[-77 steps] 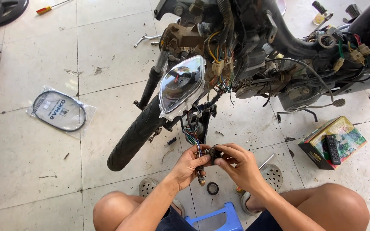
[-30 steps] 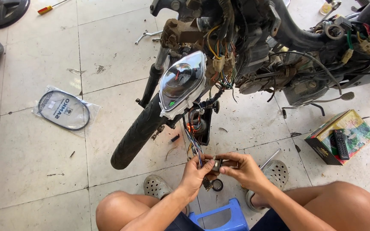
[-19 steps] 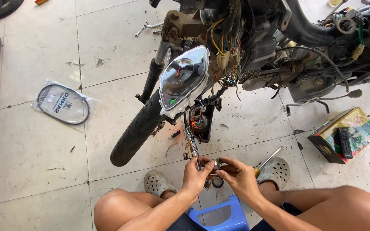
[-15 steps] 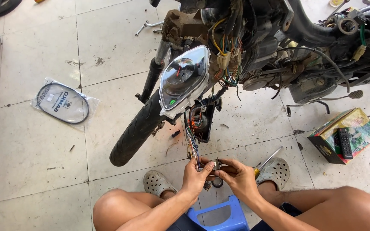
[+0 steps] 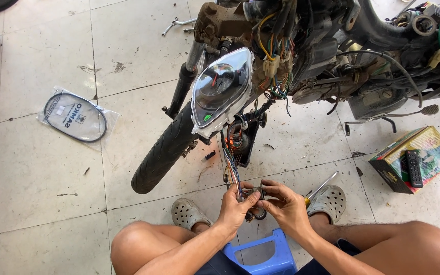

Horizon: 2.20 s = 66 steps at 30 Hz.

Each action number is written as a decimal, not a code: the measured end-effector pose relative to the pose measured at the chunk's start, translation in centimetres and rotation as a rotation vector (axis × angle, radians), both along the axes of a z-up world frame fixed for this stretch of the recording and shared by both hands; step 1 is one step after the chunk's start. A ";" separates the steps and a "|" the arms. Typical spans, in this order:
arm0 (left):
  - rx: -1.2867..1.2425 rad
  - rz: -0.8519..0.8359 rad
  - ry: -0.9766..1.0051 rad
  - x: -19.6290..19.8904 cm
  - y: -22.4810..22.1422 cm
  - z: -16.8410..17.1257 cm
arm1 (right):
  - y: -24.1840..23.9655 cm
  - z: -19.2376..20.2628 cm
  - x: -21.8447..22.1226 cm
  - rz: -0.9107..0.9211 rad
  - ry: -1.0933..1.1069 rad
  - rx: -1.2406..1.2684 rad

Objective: Connecting and testing electrical wiring on the front assembly of a motorcycle in a repair shop.

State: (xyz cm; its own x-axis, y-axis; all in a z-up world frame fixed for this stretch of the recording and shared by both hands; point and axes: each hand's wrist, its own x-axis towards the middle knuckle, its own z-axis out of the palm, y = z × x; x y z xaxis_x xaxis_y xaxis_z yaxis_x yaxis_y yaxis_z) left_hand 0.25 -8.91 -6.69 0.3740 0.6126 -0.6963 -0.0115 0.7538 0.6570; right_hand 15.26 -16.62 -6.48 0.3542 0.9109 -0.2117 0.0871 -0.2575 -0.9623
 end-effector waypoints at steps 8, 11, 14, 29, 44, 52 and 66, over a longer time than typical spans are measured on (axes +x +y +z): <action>-0.001 -0.028 0.002 0.4 0.3 1.7 | 0.0 0.2 0.0 -0.013 0.027 0.029; -0.019 -0.001 -0.059 0.6 0.2 1.6 | 0.0 0.1 -0.1 -0.039 0.055 0.026; -0.032 0.028 -0.089 0.9 0.0 0.9 | -0.3 -0.3 -0.4 -0.065 0.058 0.016; -0.106 0.131 -0.204 1.8 -1.0 0.8 | -0.1 0.9 0.0 -0.066 -0.377 0.287; -0.082 0.077 -0.266 1.9 -0.8 1.2 | -0.6 0.3 3.1 0.072 0.093 0.213; -0.054 0.005 -0.312 2.1 -1.3 -0.5 | -0.4 -0.8 4.2 0.036 0.206 0.200; 0.039 -0.087 -0.315 2.0 -0.7 -0.8 | -0.2 -0.1 5.7 0.090 0.522 -0.191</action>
